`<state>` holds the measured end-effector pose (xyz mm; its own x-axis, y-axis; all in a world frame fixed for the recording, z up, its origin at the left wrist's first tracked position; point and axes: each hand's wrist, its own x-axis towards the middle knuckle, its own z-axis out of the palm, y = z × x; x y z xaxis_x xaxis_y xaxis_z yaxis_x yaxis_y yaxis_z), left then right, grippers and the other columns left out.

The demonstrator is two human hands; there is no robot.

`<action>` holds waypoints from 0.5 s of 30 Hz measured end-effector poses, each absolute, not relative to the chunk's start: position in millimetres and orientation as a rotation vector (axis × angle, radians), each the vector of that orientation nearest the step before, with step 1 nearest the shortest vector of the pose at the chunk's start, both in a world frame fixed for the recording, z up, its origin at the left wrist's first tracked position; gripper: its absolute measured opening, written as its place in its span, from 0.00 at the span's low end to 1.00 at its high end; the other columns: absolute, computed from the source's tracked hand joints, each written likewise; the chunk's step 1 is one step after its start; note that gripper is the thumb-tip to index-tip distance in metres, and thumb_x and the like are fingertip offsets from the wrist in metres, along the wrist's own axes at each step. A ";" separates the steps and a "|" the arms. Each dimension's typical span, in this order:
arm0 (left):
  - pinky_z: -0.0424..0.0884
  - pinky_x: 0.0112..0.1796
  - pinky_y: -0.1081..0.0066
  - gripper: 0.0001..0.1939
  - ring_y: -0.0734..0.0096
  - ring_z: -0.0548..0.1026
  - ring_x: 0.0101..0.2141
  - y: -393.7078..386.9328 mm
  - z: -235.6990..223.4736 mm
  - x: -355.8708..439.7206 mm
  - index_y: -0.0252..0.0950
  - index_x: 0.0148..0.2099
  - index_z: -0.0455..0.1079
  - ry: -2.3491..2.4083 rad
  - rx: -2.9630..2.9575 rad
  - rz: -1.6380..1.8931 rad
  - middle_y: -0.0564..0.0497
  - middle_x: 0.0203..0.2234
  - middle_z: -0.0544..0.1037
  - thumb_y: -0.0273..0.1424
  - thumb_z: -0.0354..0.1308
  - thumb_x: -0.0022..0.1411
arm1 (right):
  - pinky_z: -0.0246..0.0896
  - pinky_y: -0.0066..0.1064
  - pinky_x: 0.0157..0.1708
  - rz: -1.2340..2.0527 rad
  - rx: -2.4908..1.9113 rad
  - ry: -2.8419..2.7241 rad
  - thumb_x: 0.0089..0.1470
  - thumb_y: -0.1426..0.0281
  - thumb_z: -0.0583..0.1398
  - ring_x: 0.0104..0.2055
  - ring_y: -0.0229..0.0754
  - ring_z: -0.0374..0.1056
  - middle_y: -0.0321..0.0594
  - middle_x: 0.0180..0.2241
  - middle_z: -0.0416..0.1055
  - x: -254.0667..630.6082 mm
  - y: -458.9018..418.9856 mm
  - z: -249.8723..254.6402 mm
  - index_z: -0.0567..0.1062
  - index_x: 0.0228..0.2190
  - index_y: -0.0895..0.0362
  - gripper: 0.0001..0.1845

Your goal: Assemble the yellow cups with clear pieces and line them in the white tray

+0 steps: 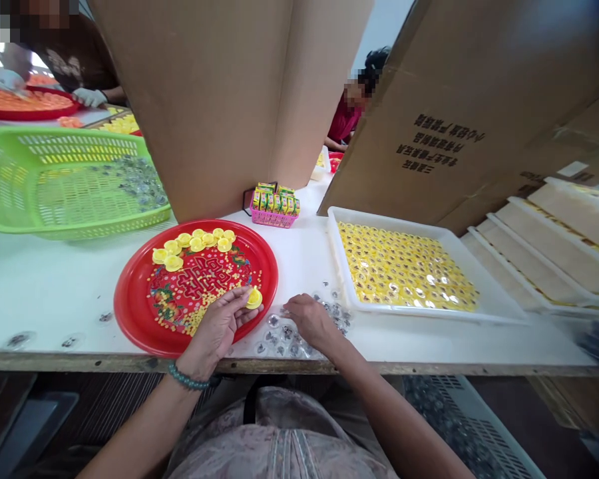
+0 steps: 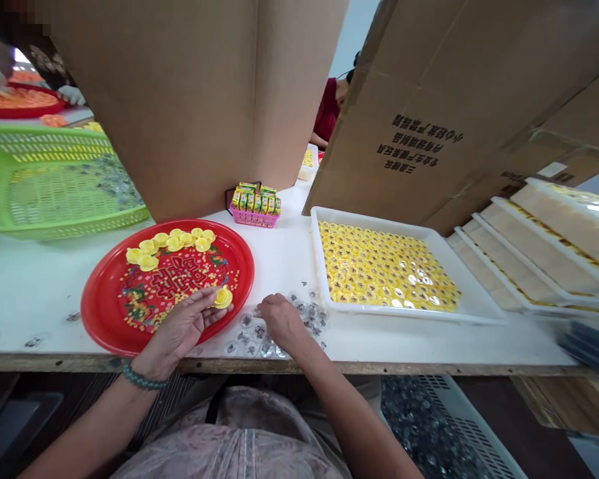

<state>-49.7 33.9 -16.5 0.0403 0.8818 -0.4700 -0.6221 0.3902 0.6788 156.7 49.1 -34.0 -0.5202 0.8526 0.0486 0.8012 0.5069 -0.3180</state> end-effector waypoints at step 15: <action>0.76 0.38 0.71 0.14 0.68 0.76 0.38 30.4 -16.9 -50.6 0.33 0.42 0.73 0.967 0.438 1.168 0.46 0.39 0.77 0.24 0.63 0.51 | 0.64 0.28 0.37 1.499 -1.078 -1.133 0.44 0.68 0.66 0.32 0.35 0.69 0.36 0.29 0.74 137.2 29.5 0.2 0.76 0.32 0.56 0.10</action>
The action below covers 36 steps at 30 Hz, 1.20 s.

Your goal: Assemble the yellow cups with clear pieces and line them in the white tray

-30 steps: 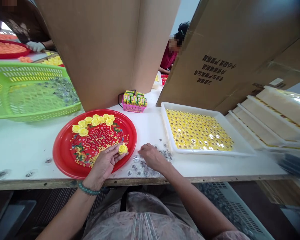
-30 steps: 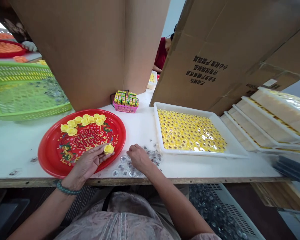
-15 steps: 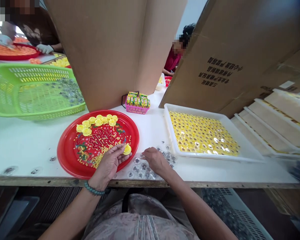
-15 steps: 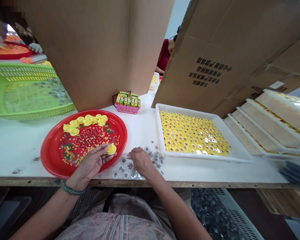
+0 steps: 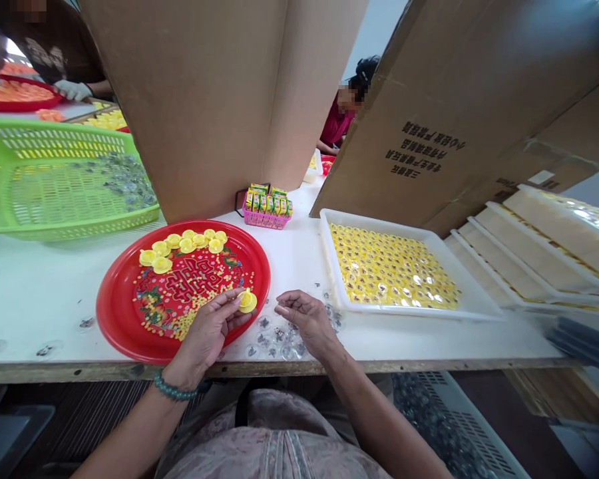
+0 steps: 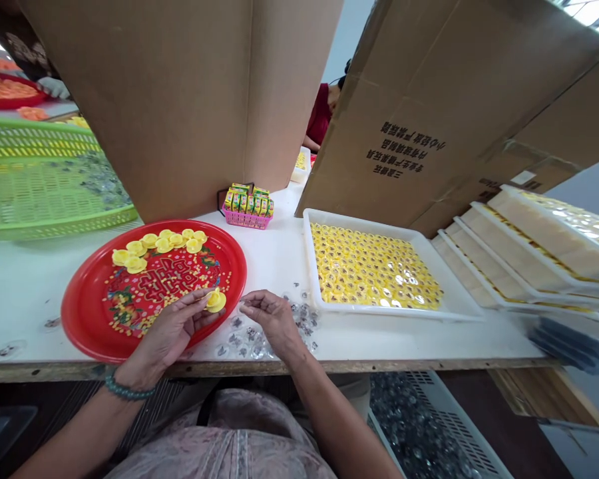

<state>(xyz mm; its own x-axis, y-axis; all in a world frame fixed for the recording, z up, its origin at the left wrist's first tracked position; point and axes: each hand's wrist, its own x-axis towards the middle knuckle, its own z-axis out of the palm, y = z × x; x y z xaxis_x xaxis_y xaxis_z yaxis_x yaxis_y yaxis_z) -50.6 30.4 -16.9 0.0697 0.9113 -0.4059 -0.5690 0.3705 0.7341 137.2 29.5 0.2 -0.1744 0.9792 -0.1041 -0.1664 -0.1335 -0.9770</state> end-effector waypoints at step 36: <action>0.73 0.45 0.67 0.18 0.62 0.77 0.40 -2.9 -12.4 -14.7 0.41 0.47 0.73 1.311 0.932 1.197 0.51 0.42 0.79 0.34 0.64 0.52 | 0.60 0.26 0.24 1.145 -1.394 -1.349 0.43 0.67 0.65 0.22 0.36 0.66 0.35 0.19 0.72 111.9 35.5 11.0 0.78 0.21 0.57 0.06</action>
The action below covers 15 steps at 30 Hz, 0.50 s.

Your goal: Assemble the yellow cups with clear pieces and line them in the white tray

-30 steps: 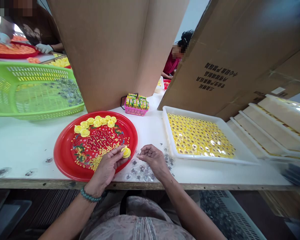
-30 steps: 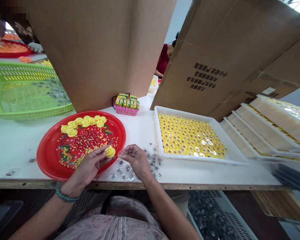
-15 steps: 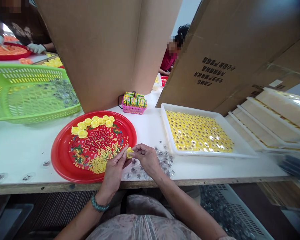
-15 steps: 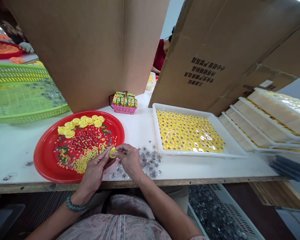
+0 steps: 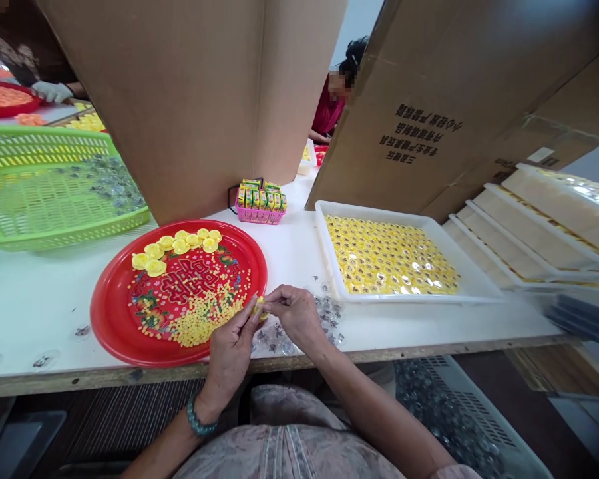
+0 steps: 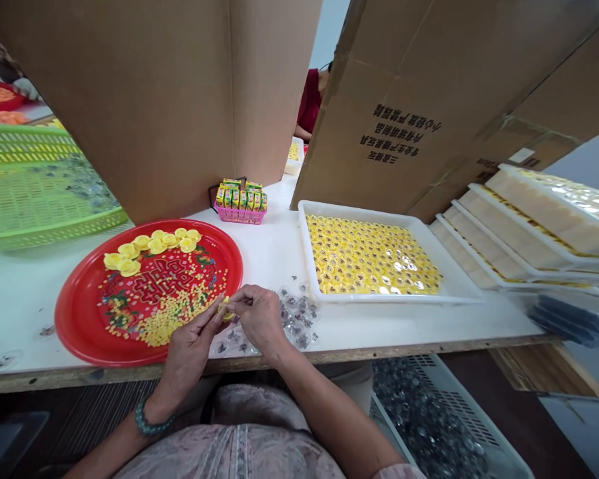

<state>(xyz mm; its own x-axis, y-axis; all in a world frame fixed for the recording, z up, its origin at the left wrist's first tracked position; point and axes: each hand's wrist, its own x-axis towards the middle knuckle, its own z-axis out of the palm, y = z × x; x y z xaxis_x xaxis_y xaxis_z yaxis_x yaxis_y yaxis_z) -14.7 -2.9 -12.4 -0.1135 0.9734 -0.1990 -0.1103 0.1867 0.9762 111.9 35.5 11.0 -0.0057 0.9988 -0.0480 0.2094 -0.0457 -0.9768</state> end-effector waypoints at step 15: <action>0.70 0.47 0.67 0.18 0.62 0.76 0.40 -3.7 -0.8 -17.4 0.41 0.45 0.75 1.198 1.070 1.152 0.51 0.42 0.78 0.32 0.66 0.49 | 0.63 0.28 0.31 0.711 -1.218 -1.574 0.50 0.74 0.60 0.29 0.37 0.68 0.37 0.26 0.73 124.4 11.2 27.6 0.79 0.26 0.53 0.07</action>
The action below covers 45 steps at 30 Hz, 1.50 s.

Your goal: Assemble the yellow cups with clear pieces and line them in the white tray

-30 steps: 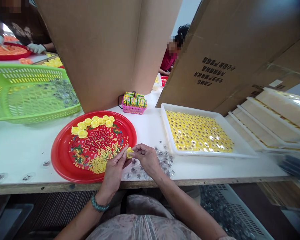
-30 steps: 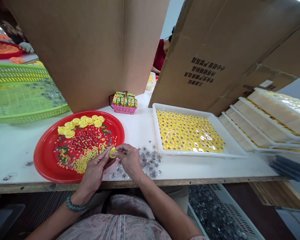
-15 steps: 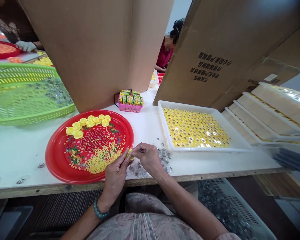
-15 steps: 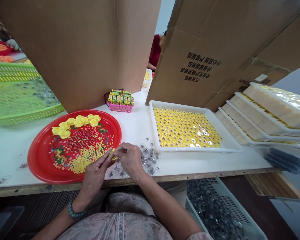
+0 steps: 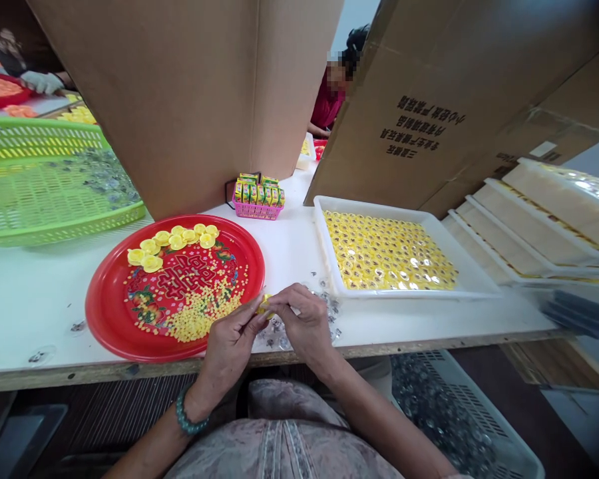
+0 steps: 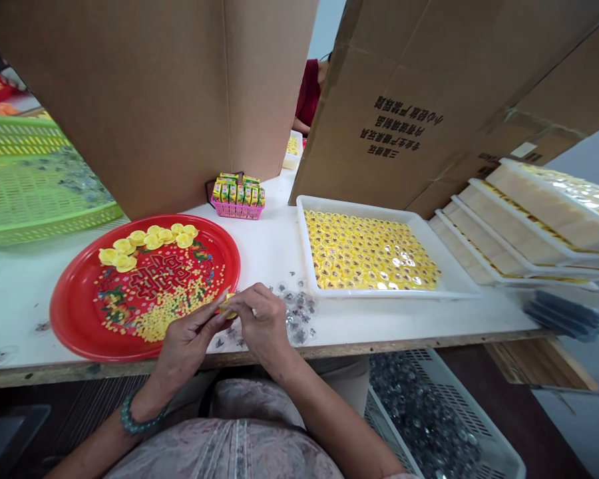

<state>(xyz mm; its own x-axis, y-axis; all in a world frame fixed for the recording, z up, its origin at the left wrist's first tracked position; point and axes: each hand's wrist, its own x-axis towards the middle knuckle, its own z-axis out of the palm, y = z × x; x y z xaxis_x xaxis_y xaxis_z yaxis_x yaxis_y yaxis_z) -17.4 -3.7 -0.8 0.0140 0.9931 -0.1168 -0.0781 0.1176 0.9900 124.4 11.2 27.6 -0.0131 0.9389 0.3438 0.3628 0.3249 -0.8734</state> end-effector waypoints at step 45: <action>0.70 0.46 0.65 0.19 0.62 0.74 0.44 6.2 3.4 -21.0 0.37 0.47 0.74 0.995 0.766 1.144 0.47 0.43 0.78 0.40 0.60 0.55 | 0.68 0.31 0.38 0.140 -1.094 -2.003 0.54 0.72 0.59 0.38 0.41 0.70 0.45 0.36 0.73 121.5 14.0 9.2 0.71 0.45 0.59 0.15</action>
<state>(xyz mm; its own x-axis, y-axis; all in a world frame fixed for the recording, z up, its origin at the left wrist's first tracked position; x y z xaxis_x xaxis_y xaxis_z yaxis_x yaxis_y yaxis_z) -21.0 6.2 3.4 0.1015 0.9659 -0.2382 -0.3698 0.2589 0.8923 121.5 14.0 9.2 -0.2769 0.7402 0.6128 0.6477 0.6148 -0.4500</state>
